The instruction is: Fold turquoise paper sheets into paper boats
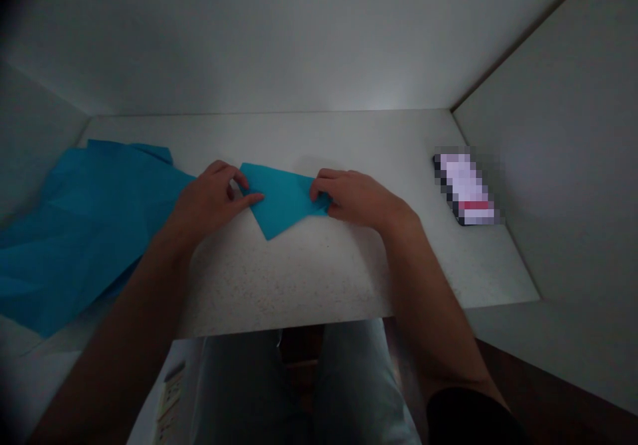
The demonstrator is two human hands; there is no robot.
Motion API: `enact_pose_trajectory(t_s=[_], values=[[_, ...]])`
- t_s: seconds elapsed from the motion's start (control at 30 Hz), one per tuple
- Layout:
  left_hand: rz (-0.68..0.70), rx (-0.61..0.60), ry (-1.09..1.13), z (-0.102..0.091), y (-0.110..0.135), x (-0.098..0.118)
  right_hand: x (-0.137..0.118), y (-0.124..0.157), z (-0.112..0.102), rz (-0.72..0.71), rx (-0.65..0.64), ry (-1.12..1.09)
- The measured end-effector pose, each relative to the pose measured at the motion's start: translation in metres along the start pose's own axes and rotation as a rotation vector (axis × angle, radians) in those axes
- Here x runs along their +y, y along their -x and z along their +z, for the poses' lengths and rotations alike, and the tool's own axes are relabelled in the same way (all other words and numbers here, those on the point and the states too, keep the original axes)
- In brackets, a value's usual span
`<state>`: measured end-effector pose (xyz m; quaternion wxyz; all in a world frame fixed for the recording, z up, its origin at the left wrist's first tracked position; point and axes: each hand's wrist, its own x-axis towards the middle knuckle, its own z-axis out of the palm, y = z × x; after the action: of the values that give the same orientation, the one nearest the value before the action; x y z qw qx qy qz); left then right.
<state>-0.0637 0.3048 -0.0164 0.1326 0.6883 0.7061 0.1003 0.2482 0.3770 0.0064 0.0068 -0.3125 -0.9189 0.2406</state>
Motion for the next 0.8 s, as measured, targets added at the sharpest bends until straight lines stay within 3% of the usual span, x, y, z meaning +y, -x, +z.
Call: enact_pose_trajectory(t_s=[0.23, 0.5, 0.8], values=[[-0.006, -0.023, 0.008, -0.001, 0.0, 0.0, 0.016, 0.008, -0.004, -0.056, -0.016, -0.154], [0.005, -0.015, 0.016, -0.001, 0.001, 0.001, 0.018, 0.001, 0.0, -0.098, -0.057, -0.264], [0.003, -0.028, 0.048, 0.003, 0.0, 0.0, 0.021, -0.008, 0.013, -0.013, 0.011, -0.295]])
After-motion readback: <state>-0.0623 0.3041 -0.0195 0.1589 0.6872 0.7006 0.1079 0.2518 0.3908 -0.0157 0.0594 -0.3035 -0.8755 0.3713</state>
